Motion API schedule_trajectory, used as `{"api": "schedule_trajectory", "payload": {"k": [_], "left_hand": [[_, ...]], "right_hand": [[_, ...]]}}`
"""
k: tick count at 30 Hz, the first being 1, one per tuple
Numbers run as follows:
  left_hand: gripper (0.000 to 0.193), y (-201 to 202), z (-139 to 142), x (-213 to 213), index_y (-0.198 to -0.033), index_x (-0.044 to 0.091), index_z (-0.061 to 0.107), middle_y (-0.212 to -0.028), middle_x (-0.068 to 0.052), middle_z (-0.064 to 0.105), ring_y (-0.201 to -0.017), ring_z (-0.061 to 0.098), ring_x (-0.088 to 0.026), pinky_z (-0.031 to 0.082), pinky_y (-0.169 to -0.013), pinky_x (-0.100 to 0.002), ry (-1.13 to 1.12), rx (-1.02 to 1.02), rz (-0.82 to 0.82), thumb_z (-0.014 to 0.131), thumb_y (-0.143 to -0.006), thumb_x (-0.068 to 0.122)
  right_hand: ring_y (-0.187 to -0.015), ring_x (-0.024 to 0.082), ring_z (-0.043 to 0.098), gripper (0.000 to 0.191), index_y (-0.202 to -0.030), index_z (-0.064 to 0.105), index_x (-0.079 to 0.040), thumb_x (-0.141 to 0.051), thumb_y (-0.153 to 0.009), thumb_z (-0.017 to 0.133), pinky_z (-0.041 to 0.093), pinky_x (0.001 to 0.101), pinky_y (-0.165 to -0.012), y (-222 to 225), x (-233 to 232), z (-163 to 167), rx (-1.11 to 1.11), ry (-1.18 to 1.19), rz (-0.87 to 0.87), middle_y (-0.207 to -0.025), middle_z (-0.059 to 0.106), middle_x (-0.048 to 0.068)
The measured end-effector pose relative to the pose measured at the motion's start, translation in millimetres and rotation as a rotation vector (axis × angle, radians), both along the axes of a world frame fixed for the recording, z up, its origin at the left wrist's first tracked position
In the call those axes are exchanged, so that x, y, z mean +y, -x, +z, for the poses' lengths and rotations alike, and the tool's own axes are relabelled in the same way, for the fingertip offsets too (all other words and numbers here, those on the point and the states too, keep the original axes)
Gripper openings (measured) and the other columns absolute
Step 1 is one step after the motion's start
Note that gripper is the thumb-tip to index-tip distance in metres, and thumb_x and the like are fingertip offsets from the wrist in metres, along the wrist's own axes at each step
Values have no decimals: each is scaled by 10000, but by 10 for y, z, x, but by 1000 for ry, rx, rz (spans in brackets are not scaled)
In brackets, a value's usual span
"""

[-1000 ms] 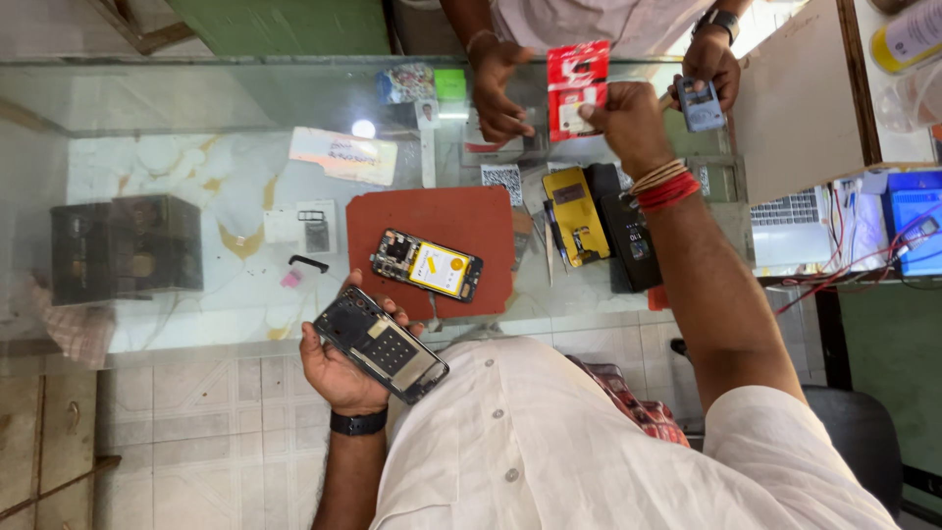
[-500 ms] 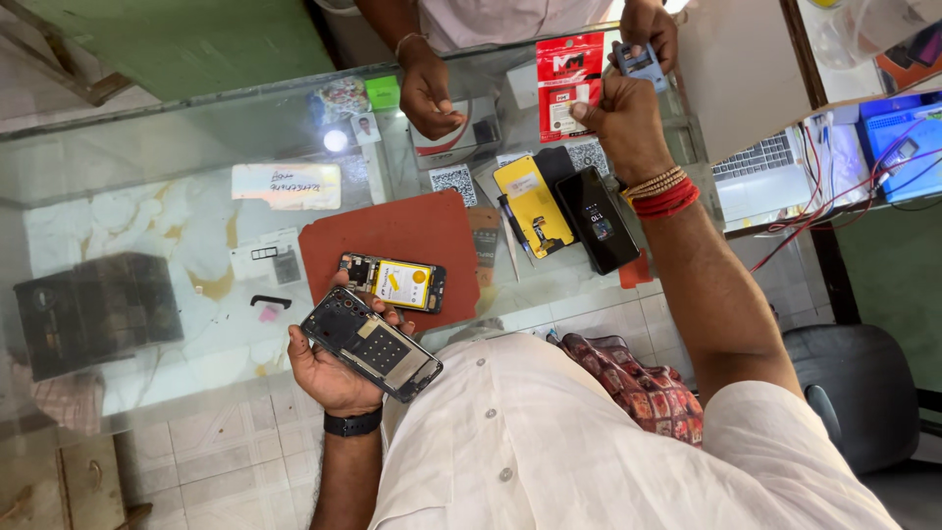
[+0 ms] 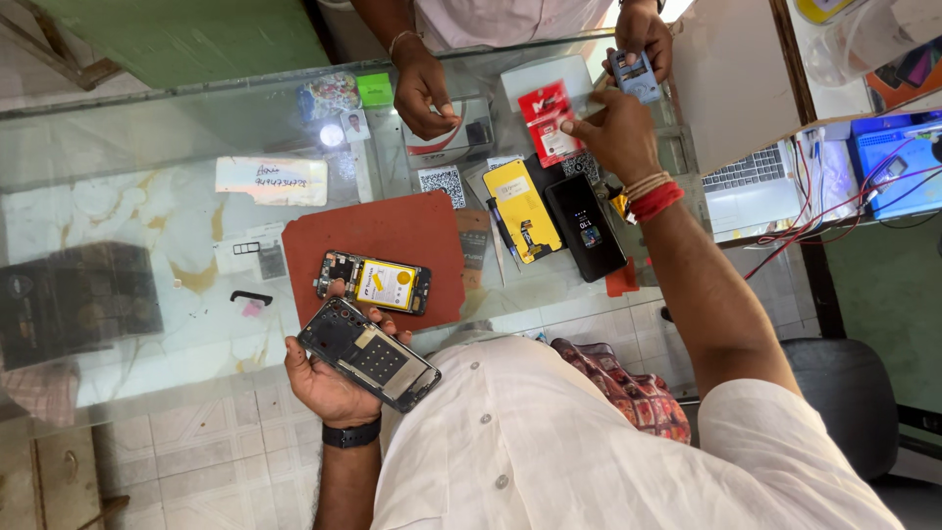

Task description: The person disassembles a smartphone, removes the battery, and reassembles the device. They then use a rubber band to secure the back cover of a different cracked smartphone. The person handles multiple phone components and tools on a glass workbench.

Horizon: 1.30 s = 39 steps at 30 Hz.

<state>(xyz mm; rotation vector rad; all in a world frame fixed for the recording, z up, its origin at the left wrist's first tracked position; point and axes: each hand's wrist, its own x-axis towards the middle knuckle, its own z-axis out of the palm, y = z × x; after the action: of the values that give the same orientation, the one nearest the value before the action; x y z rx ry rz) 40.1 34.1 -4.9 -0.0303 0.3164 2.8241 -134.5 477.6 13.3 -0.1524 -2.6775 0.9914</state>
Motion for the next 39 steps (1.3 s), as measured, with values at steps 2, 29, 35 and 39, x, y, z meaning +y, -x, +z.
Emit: {"api": "schedule_trajectory", "payload": {"k": [2,29,35,39], "left_hand": [[829,-18,0,30,-1658,122,337,-1238,-245,608,-1146,633,-394,503,-1026,-631,17,-7,16,475,-1029,644],[755,682,-13,-1687,-1608,103,376,-1258,-223,622,-1149,610,-384,523,-1015,-617,112,117,97,502,-1052,597],[753,910,-152,-2057,-1563,86,392,-1254,-224,623,-1147,613,-371,517,-1008,-603,182,116,40,504,-1066,640],[802,1069,-185,-2096,-1583,95,386,-1258,-203,619,-1160,609,-367,519,-1023,-612,178,102,0,499,-1034,669]], "right_hand": [[-736,229,717,503,-1153,699,56,-212,-799,935,533,341,-614,-82,-42,142,104,-230,-48,-852,738,150],[-779,267,674,92,-835,633,-32,-12,-872,715,508,402,-776,-1566,-2825,454,298,2,148,-841,704,77],[-711,268,655,137,-819,650,-28,-35,-882,771,491,373,-698,-1538,-3204,265,251,47,-31,-786,698,92],[-775,276,697,78,-903,699,-19,-50,-897,771,526,364,-725,-1524,-3226,185,220,118,-111,-854,715,124]]}}
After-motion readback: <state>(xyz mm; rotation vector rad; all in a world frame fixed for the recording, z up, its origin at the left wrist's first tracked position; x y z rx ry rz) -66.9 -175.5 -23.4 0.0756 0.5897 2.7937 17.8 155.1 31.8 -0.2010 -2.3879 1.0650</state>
